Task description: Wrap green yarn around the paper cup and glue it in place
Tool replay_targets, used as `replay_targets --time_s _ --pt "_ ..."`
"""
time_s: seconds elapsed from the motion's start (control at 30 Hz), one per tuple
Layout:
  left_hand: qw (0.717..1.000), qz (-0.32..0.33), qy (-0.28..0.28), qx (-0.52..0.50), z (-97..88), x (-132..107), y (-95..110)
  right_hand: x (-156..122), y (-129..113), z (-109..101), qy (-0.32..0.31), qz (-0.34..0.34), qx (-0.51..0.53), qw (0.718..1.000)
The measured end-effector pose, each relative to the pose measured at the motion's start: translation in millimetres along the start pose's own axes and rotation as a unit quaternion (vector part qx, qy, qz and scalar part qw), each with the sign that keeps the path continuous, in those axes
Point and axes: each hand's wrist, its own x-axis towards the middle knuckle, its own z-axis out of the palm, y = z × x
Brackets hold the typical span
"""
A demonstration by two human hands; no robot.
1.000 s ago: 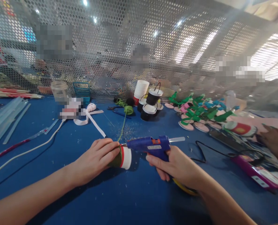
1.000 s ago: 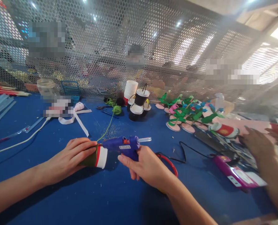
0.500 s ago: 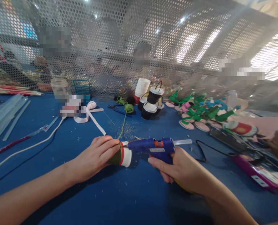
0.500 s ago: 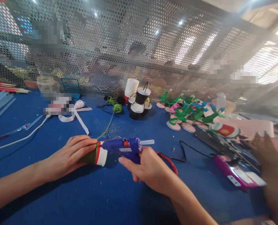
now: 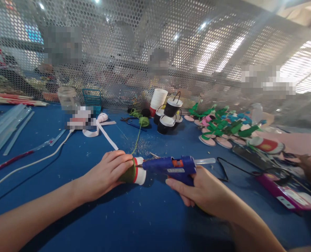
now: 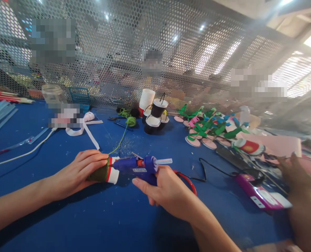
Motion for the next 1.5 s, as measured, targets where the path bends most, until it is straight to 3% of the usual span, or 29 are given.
replay_targets --time_s 0.43,0.7,1.07,1.5 --pt "1.0 0.015 -0.001 0.027 1.2 -0.7 1.3 2.4 -5.4 1.6 0.02 0.017 -0.012 1.0" --pt "1.0 0.005 0.004 0.019 1.0 0.1 0.6 -4.4 -8.9 -2.0 -0.002 0.022 -0.027 0.999" --pt "0.995 0.07 0.014 0.07 2.2 -2.4 2.4 6.6 -2.3 2.3 0.018 0.006 0.009 1.0" --pt "0.993 0.076 0.023 0.082 1.8 -0.1 2.5 3.8 -1.9 -1.4 0.013 0.003 0.002 1.0"
